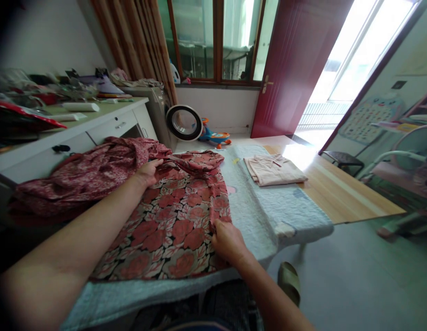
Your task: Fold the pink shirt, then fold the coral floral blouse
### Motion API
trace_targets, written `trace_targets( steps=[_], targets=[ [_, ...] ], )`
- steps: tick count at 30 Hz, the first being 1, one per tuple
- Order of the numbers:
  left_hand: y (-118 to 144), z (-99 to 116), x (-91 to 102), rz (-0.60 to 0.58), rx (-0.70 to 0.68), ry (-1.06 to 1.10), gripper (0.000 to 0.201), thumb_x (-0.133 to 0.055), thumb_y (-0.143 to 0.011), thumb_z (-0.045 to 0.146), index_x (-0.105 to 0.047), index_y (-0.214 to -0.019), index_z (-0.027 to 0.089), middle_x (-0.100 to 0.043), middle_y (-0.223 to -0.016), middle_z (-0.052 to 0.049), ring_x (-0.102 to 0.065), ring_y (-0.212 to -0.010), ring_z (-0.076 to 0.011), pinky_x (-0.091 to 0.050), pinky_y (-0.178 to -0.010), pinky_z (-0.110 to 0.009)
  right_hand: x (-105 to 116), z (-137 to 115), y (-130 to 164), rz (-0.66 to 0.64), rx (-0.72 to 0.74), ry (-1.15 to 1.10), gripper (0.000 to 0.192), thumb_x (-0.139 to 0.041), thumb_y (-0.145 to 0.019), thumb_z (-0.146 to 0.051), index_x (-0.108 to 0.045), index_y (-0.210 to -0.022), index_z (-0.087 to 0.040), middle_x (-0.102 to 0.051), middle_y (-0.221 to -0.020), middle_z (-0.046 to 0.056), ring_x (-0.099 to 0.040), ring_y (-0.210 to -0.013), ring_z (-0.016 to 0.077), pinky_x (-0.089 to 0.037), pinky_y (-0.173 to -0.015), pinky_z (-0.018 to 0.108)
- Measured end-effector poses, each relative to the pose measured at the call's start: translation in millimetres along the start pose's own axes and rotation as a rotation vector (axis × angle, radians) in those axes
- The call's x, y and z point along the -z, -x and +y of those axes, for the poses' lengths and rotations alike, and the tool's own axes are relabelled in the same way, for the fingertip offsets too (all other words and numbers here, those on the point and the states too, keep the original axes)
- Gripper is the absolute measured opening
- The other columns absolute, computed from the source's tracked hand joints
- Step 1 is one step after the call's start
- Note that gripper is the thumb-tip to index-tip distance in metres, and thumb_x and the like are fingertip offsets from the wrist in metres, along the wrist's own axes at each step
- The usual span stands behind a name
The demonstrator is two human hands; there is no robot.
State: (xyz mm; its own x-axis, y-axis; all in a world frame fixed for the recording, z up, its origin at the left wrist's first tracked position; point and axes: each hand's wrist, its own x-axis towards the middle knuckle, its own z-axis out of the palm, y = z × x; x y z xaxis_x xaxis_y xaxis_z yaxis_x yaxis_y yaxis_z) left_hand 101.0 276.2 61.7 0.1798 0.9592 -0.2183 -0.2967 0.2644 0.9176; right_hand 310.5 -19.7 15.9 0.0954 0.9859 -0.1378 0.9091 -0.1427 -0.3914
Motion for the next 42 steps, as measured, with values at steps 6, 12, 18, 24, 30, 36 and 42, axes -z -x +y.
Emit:
trace_targets(
  steps=[6, 12, 18, 24, 30, 36, 42],
  targets=[
    [0, 9, 13.5, 0.005, 0.006, 0.026, 0.02, -0.049, -0.093, 0.018, -0.066, -0.103, 0.014, -0.073, -0.071, -0.004, -0.07, -0.063, -0.0165, -0.057, -0.062, -0.028, -2, -2, -3, 0.029, 0.031, -0.04, 0.012, -0.047, -0.084, -0.017, -0.058, -0.088, -0.02, -0.069, -0.089, 0.006, -0.059, -0.08, 0.0172, -0.028, -0.065, 0.027],
    [1, 15, 23.8, -0.072, -0.078, 0.056, 0.026, -0.045, -0.096, 0.029, -0.065, -0.106, 0.017, -0.074, -0.084, -0.006, -0.072, -0.081, -0.0214, -0.057, -0.068, -0.034, -10, 0, -3, 0.114, 0.089, -0.126, 0.014, -0.046, -0.084, -0.015, -0.059, -0.09, -0.019, -0.068, -0.086, 0.004, -0.058, -0.08, 0.0165, -0.031, -0.067, 0.025],
    [11, -16, 18.3, 0.337, -0.226, -0.578, 0.026, -0.068, -0.074, 0.017, -0.06, -0.099, 0.017, -0.068, -0.101, -0.01, -0.065, -0.1, -0.0264, -0.054, -0.082, -0.035, 6, 13, -2, -0.169, 0.243, -0.269, 0.02, -0.058, -0.085, -0.033, -0.068, -0.095, -0.018, -0.07, -0.089, 0.003, -0.06, -0.076, 0.0153, -0.037, -0.064, 0.023],
    [36, -67, -32.4, -0.103, -0.152, -0.713, 0.026, -0.067, -0.063, 0.002, -0.061, -0.083, 0.018, -0.065, -0.093, -0.006, -0.06, -0.104, -0.0269, -0.047, -0.093, -0.036, 20, 36, -11, 0.05, 0.1, -0.281, 0.025, -0.046, -0.088, -0.02, -0.07, -0.095, -0.017, -0.072, -0.088, 0.004, -0.062, -0.081, 0.0163, -0.04, -0.072, 0.025],
    [37, -116, -80.7, -0.274, 0.091, -0.554, 0.016, -0.07, -0.077, 0.012, -0.066, -0.092, 0.014, -0.067, -0.081, -0.006, -0.066, -0.076, -0.02, -0.054, -0.072, -0.033, 4, 35, 6, 0.004, 0.182, -0.222, 0.018, -0.05, -0.087, -0.017, -0.068, -0.085, -0.019, -0.068, -0.083, 0.002, -0.06, -0.08, 0.0154, -0.04, -0.074, 0.025],
    [17, -126, -105.9, -0.268, 0.155, -0.393, 0.037, -0.059, -0.094, 0.037, -0.058, -0.126, 0.018, -0.059, -0.127, -0.01, -0.061, -0.108, -0.0224, -0.055, -0.09, -0.044, -15, 19, 22, 0.046, 0.154, -0.162, 0.035, -0.059, -0.088, -0.03, -0.06, -0.12, -0.016, -0.062, -0.104, 0.008, -0.057, -0.093, 0.0188, -0.041, -0.084, 0.028],
    [14, -129, -119.6, -0.222, 0.133, -0.319, 0.038, -0.06, -0.094, 0.037, -0.058, -0.126, 0.016, -0.059, -0.126, -0.011, -0.061, -0.108, -0.0229, -0.055, -0.09, -0.044, -15, 8, 25, 0.035, 0.185, -0.061, 0.008, -0.056, -0.081, -0.016, -0.062, -0.086, -0.018, -0.054, -0.097, 0.006, -0.051, -0.093, 0.018, -0.038, -0.083, 0.028]
  ],
)
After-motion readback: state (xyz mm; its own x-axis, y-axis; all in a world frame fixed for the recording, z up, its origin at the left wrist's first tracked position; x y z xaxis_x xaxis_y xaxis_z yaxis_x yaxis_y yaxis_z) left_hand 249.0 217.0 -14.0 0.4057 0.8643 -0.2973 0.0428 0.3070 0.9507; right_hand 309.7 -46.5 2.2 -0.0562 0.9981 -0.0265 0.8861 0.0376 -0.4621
